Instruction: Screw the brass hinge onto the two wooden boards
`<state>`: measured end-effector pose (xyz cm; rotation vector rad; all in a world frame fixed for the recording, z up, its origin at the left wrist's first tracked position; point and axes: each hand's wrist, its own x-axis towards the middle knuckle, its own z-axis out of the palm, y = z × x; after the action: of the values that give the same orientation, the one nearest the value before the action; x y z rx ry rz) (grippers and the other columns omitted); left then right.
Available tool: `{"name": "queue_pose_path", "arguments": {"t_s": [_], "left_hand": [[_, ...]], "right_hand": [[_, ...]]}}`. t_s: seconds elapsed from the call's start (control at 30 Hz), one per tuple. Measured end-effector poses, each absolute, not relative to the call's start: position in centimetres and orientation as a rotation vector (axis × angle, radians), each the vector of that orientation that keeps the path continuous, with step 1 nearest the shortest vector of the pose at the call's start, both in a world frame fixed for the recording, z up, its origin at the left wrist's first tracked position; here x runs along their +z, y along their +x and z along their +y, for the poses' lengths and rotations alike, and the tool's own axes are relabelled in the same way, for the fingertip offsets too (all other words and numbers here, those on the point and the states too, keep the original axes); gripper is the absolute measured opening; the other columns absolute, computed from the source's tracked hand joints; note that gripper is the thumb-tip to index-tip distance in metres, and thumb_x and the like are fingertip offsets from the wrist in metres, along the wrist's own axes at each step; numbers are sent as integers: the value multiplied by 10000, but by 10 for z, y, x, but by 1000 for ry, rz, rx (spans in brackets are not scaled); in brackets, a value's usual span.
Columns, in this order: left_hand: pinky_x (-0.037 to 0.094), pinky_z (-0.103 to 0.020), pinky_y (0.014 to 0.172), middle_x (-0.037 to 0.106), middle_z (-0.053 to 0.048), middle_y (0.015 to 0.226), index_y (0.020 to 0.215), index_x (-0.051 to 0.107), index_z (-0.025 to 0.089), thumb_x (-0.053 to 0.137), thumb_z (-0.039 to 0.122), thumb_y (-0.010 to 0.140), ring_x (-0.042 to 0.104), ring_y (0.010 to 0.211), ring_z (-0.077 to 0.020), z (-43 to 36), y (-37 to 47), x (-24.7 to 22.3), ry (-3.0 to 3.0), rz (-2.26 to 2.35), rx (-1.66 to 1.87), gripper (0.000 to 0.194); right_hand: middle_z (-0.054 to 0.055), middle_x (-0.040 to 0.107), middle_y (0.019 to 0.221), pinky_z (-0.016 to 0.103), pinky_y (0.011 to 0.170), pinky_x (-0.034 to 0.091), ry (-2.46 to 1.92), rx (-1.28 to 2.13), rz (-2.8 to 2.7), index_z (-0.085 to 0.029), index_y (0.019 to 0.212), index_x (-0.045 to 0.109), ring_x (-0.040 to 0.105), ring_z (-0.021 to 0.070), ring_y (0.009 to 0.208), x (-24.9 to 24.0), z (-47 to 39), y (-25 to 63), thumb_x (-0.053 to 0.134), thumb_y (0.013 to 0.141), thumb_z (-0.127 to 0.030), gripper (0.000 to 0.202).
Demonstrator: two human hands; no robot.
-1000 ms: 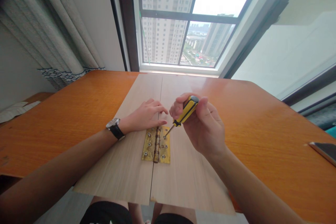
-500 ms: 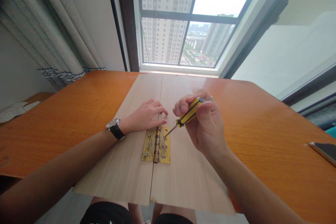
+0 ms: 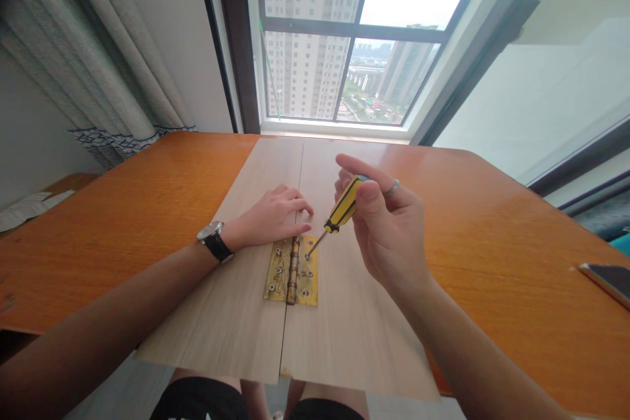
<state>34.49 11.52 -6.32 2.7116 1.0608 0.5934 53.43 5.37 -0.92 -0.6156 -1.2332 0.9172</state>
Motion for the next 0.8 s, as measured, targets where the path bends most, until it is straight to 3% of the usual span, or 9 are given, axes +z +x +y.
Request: {"name": "queue_pose_path", "arguments": {"t_s": [0.43, 0.6, 0.8], "left_hand": [[425, -418, 990, 631, -72, 1173, 1115, 689, 240, 523, 447, 1006, 530, 1137, -262, 111, 346, -61, 2822, 1089, 544, 287], [446, -375, 903, 620, -93, 1163, 1120, 675, 212, 414, 340, 1052, 544, 1047, -241, 106, 349, -56, 3002, 1106, 428, 298], [451, -368, 875, 616, -115, 1135, 1064, 661, 186, 355, 318, 1069, 545, 989, -237, 103, 350, -54, 3113, 1103, 377, 333]], "right_hand": [[28, 705, 870, 364, 747, 604, -597, 893, -1240, -280, 985, 791, 664, 186, 791, -7, 54, 538, 742, 863, -424, 195], [20, 611, 779, 318, 726, 570, -525, 1082, -1226, -250, 914, 752, 605, 166, 749, -2, 54, 539, 669, 879, -391, 168], [-14, 460, 666, 335, 657, 507, -500, 1140, -1183, -250, 754, 674, 500, 144, 615, 2, 57, 540, 624, 855, -346, 148]]}}
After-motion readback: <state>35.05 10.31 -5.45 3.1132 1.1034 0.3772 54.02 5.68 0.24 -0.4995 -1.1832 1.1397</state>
